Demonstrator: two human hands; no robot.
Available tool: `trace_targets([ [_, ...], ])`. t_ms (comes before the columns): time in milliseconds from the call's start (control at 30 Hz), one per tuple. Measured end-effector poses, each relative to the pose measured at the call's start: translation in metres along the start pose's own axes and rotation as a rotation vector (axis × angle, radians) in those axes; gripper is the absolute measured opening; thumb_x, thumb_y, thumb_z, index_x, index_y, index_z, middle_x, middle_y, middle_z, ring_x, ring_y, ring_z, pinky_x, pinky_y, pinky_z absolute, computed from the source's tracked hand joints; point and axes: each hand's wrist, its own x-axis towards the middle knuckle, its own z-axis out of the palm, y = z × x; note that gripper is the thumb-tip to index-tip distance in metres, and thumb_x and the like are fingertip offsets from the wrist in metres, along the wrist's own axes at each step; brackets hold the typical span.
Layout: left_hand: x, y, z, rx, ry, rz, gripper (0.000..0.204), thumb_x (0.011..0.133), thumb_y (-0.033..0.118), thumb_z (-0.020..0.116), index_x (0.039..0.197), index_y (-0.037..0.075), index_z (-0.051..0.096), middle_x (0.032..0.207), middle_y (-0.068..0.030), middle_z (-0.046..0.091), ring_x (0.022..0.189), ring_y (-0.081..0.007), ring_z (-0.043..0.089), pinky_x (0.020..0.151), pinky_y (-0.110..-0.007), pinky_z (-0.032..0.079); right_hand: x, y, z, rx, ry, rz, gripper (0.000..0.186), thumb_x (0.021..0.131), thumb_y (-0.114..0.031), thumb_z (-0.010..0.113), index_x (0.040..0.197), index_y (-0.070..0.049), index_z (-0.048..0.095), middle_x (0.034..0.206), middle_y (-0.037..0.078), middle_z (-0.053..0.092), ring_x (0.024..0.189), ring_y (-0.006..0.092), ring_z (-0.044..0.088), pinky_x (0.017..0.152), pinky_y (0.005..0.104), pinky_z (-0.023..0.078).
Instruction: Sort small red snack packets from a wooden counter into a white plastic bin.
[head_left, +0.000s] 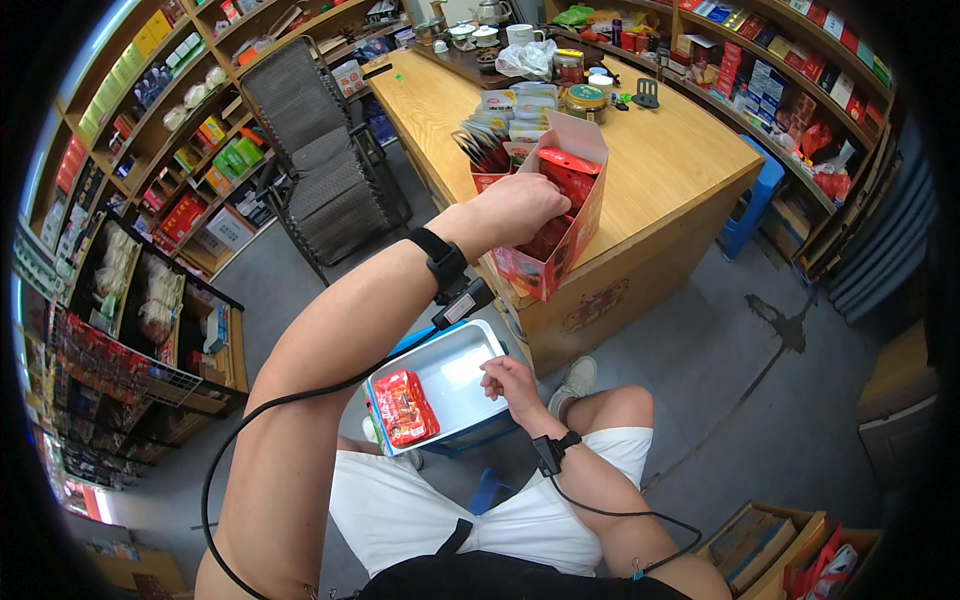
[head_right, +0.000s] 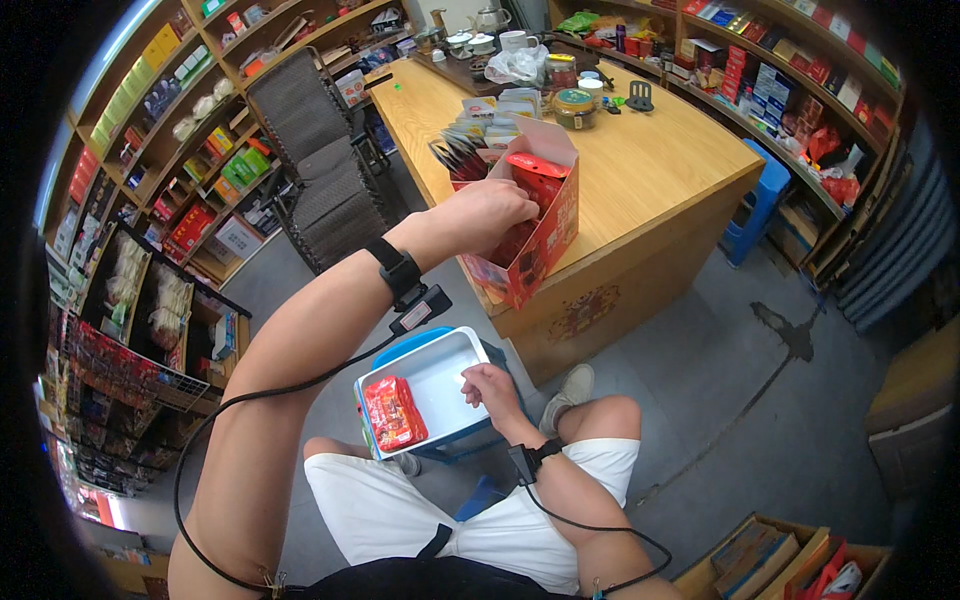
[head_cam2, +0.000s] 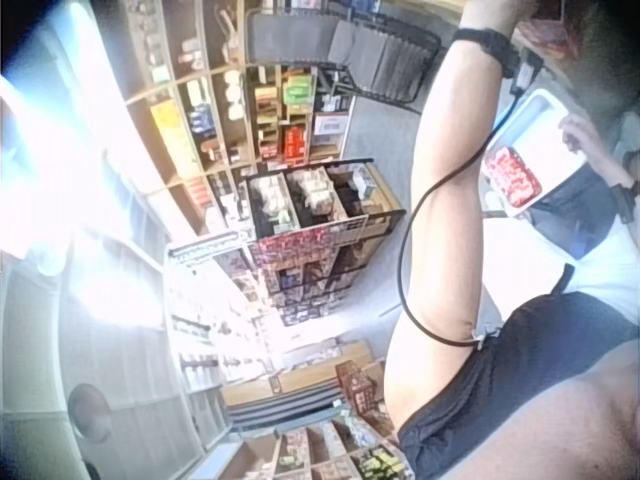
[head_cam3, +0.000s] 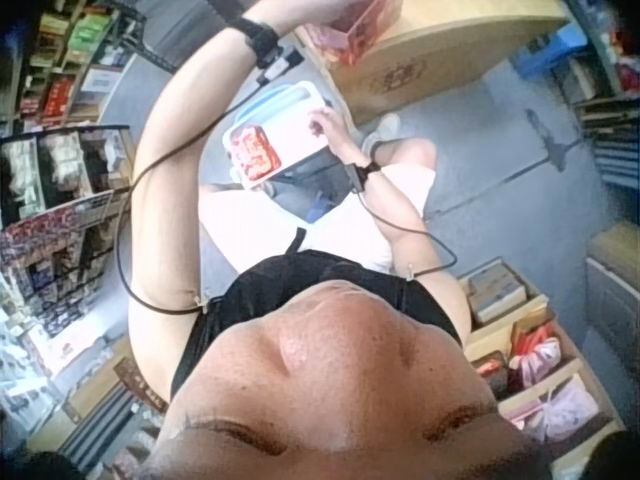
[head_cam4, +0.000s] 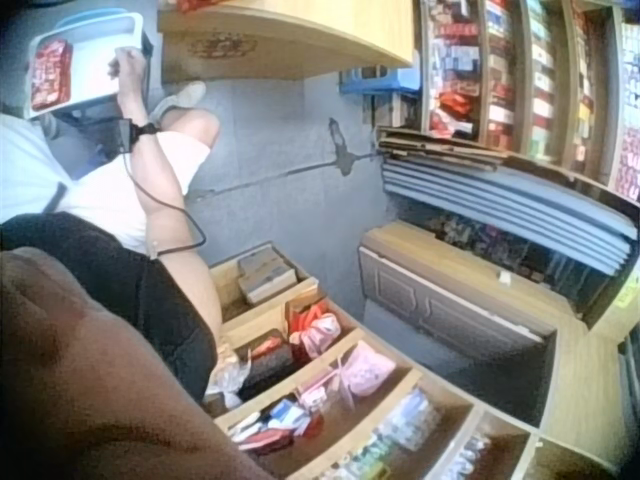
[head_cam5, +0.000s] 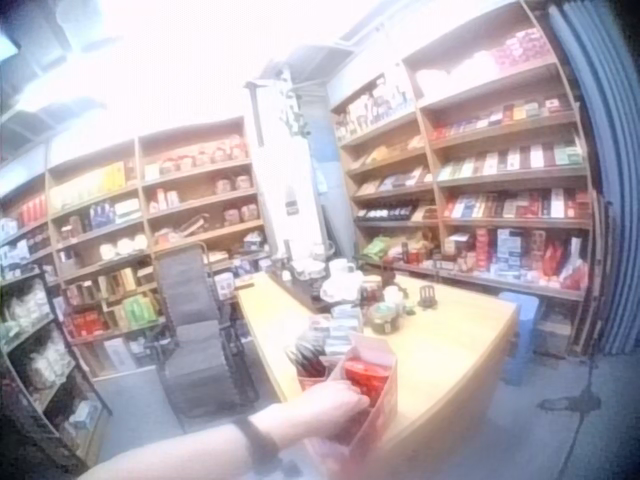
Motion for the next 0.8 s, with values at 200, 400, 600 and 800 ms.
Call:
trace_targets([
  [200, -0.003, 0.006, -0.008, -0.022, 0.039, -0.008, 0.022, 0.068, -0.007, 0.068, 0.088, 0.002, 0.061, 0.093, -0.0166, 0.066, 0.098, -0.038, 0.066, 0.086, -0.046, 0.054, 0.002, 0.007, -0.005, 0.012, -0.004, -0.005, 0.017, 0.101, -0.018, 0.061, 0.103, -0.002, 0.067, 0.08, 0.005, 0.067, 0.066, 0.0118, 0.062, 0.06, 0.0249, 0.049],
  [400, -0.01, -0.001, -0.024, -0.096, 0.24, 0.075, 0.024, 0.067, -0.007, 0.066, 0.085, 0.001, 0.054, 0.092, -0.0168, 0.063, 0.095, -0.0405, 0.063, 0.081, -0.048, 0.052, 0.001, 0.002, 0.002, 0.019, 0.02, 0.0, 0.016, 0.101, -0.016, 0.061, 0.102, -0.002, 0.068, 0.077, 0.005, 0.065, 0.063, 0.0121, 0.059, 0.057, 0.0261, 0.046],
  [600, -0.014, 0.003, -0.041, -0.076, 0.437, 0.033, 0.019, 0.073, -0.006, 0.061, 0.09, 0.003, 0.055, 0.096, -0.0152, 0.065, 0.099, -0.0383, 0.062, 0.084, -0.048, 0.053, 0.004, 0.008, -0.004, 0.03, 0.027, 0.008, 0.015, 0.1, -0.016, 0.061, 0.1, -0.003, 0.068, 0.076, 0.005, 0.066, 0.063, 0.0119, 0.06, 0.058, 0.0258, 0.047],
  [800, -0.025, 0.009, -0.054, 0.14, 0.677, -0.015, 0.025, 0.071, -0.006, 0.064, 0.095, 0.002, 0.059, 0.111, -0.012, 0.069, 0.101, -0.0349, 0.065, 0.085, -0.042, 0.055, 0.003, 0.0, 0.001, 0.013, 0.066, 0.032, 0.013, 0.098, -0.016, 0.063, 0.097, -0.004, 0.068, 0.076, 0.005, 0.066, 0.063, 0.0121, 0.061, 0.058, 0.0253, 0.048],
])
